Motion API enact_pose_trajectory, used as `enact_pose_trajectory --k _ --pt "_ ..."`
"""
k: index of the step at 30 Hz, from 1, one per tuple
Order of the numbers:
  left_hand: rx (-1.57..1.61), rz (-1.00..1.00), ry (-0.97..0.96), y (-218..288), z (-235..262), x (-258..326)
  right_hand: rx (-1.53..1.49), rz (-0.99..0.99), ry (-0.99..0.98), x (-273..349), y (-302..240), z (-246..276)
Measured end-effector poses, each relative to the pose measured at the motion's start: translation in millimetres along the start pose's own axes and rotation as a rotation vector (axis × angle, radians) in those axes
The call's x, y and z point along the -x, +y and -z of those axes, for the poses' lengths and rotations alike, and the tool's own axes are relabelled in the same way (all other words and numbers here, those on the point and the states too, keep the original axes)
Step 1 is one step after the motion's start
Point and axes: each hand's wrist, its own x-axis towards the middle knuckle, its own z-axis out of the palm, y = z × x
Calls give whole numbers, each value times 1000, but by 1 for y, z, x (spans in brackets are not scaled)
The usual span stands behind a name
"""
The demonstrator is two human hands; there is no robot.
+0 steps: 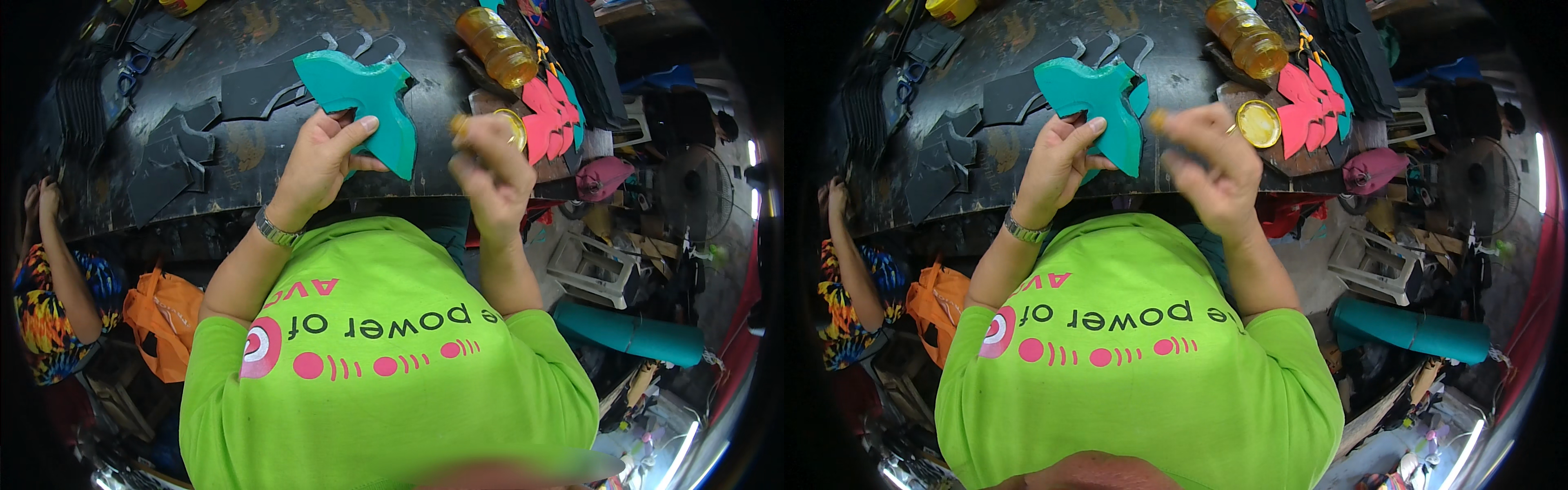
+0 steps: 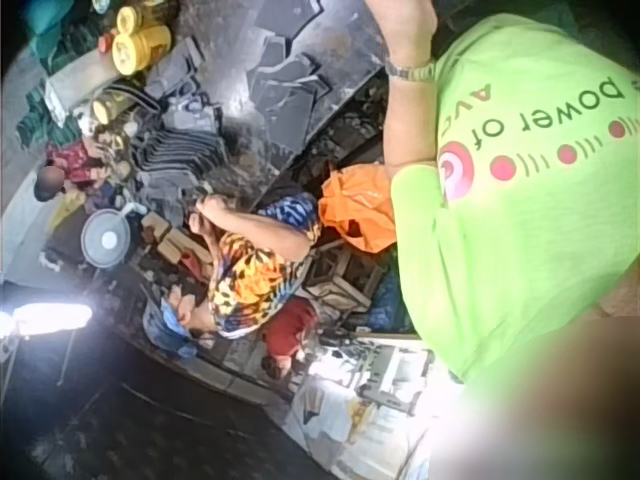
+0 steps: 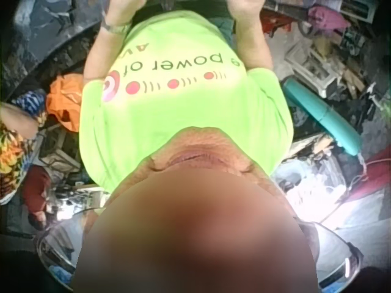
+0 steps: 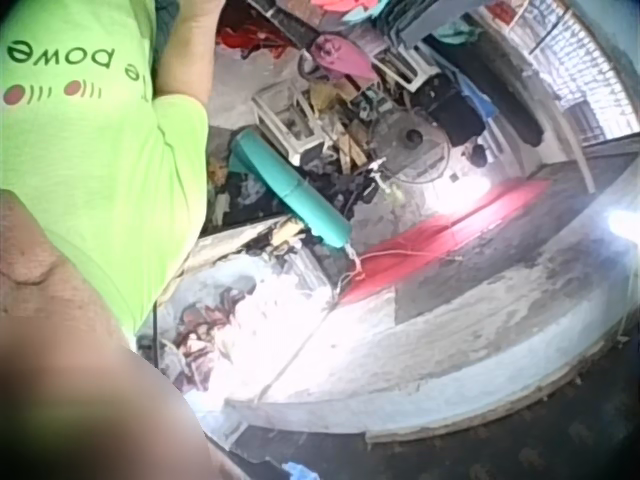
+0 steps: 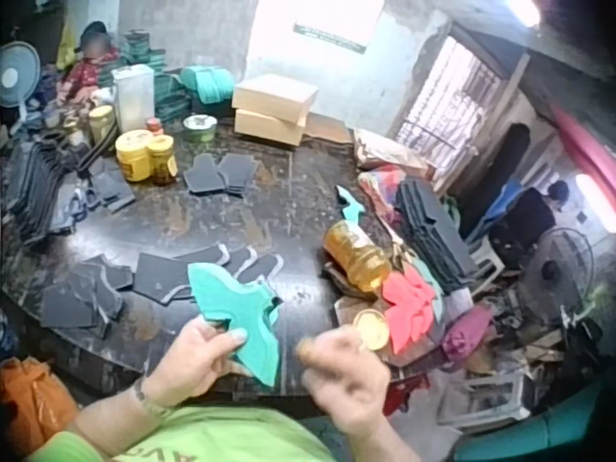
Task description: The person opens a jar of yellow adhesive and applies it to the edges of several teal and black fabric pieces. They handle each piece one at a time, spreading the glue along the edges and placing the treated pieces on the table.
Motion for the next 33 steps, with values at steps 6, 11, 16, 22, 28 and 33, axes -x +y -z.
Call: enact_pose_trajectory --k 6,11,16,22,28,33 --pt "-210 8 -15 -6 -6 9 -162 -239 148 -28 17 4" --pt "-282 -10 -58 -12 -5 13 -306 -406 57 -39 23 1" --pt "-321 52 -36 -9 -3 14 -305 -487 50 -46 27 -2" --pt "-521 -132 54 -3 0 16 -309 -404 58 -87 29 27" --pt "-1125 -483 141 -7 13 29 -196 -318 88 -210 82 111" --pt "-1209 -599 82 -12 16 32 -28 -512 322 -278 148 154"
